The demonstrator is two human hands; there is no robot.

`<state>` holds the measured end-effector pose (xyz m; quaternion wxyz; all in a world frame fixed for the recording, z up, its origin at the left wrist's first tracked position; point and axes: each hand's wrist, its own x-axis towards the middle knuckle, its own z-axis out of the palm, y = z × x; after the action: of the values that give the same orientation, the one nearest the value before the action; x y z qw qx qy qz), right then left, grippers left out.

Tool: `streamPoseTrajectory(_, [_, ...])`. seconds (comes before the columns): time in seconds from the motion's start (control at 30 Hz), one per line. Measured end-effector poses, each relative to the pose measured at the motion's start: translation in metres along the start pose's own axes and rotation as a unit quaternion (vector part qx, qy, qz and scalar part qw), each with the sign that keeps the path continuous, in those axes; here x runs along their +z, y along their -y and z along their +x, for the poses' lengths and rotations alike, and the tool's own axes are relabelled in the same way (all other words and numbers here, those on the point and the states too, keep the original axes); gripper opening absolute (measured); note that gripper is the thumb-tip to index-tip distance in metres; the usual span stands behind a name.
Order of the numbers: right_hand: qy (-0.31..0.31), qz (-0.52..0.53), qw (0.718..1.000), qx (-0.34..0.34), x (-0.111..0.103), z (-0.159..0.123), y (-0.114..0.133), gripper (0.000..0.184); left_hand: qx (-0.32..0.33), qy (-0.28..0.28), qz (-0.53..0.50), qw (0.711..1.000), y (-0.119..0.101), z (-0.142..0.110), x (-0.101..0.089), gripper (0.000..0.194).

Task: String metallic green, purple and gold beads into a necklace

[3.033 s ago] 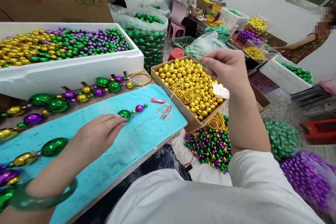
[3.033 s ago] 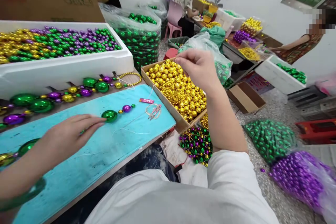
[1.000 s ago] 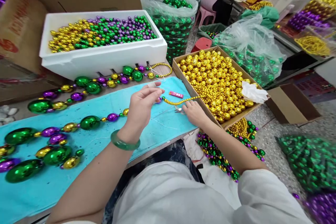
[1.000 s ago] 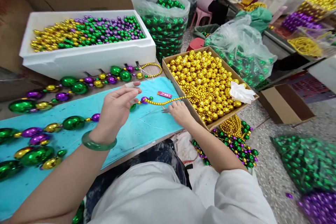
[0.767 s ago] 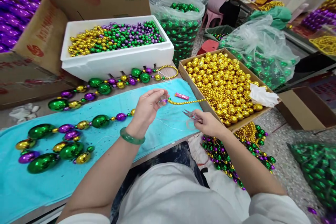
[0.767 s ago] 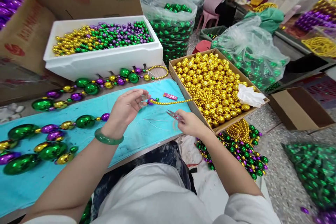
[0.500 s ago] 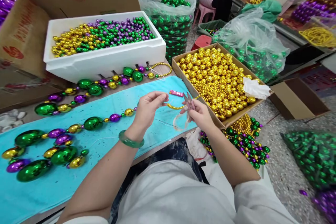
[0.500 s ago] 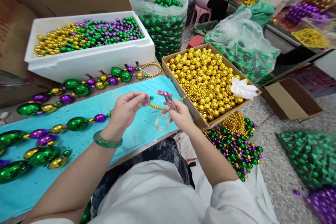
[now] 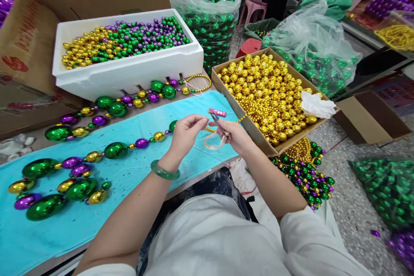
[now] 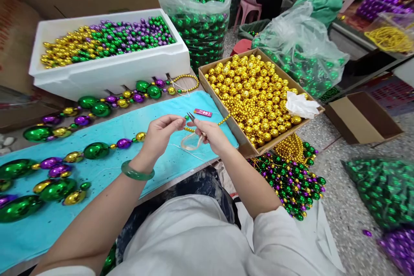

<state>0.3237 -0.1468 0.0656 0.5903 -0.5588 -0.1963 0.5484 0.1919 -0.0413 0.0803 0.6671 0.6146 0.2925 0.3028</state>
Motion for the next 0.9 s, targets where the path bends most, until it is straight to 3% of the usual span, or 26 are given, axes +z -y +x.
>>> streamPoseTrajectory(0.37, [-0.079,-0.012,0.996,-0.050,-0.001,-0.014,-0.001,0.046,-0.013,0.025,0.037,0.999,0.004,-0.002,0.001,0.020])
streamPoseTrajectory(0.47, [-0.084,-0.070,0.989,-0.100,-0.011,-0.021,-0.001,0.044,-0.012,0.015,0.035,0.999,0.004,-0.001,-0.001,0.019])
streamPoseTrajectory(0.53, [-0.046,-0.165,0.976,-0.134,-0.021,-0.025,0.002,0.040,-0.011,-0.008,0.013,1.000,0.004,0.002,-0.004,0.018])
streamPoseTrajectory(0.6, [-0.008,-0.325,0.937,-0.128,-0.032,-0.028,0.003,0.034,-0.008,-0.033,-0.017,0.999,0.004,0.005,-0.008,0.017])
streamPoseTrajectory(0.63, [-0.003,-0.422,0.899,-0.113,-0.036,-0.028,0.002,0.030,-0.005,-0.042,-0.032,0.999,0.003,0.006,-0.009,0.017])
streamPoseTrajectory(0.7, [-0.018,-0.599,0.795,-0.092,-0.041,-0.026,-0.003,0.027,0.004,-0.055,-0.058,0.997,0.002,0.009,-0.011,0.015])
streamPoseTrajectory(0.77, [-0.023,-0.705,0.701,-0.106,-0.040,-0.022,-0.010,0.030,0.017,-0.064,-0.078,0.995,0.000,0.011,-0.011,0.013])
streamPoseTrajectory(0.83, [-0.035,-0.746,0.650,-0.140,-0.036,-0.017,-0.017,0.033,0.028,-0.072,-0.092,0.993,-0.001,0.012,-0.011,0.011])
streamPoseTrajectory(0.9, [-0.078,-0.763,0.621,-0.163,-0.030,-0.012,-0.020,0.033,0.037,-0.076,-0.100,0.991,-0.002,0.014,-0.011,0.011])
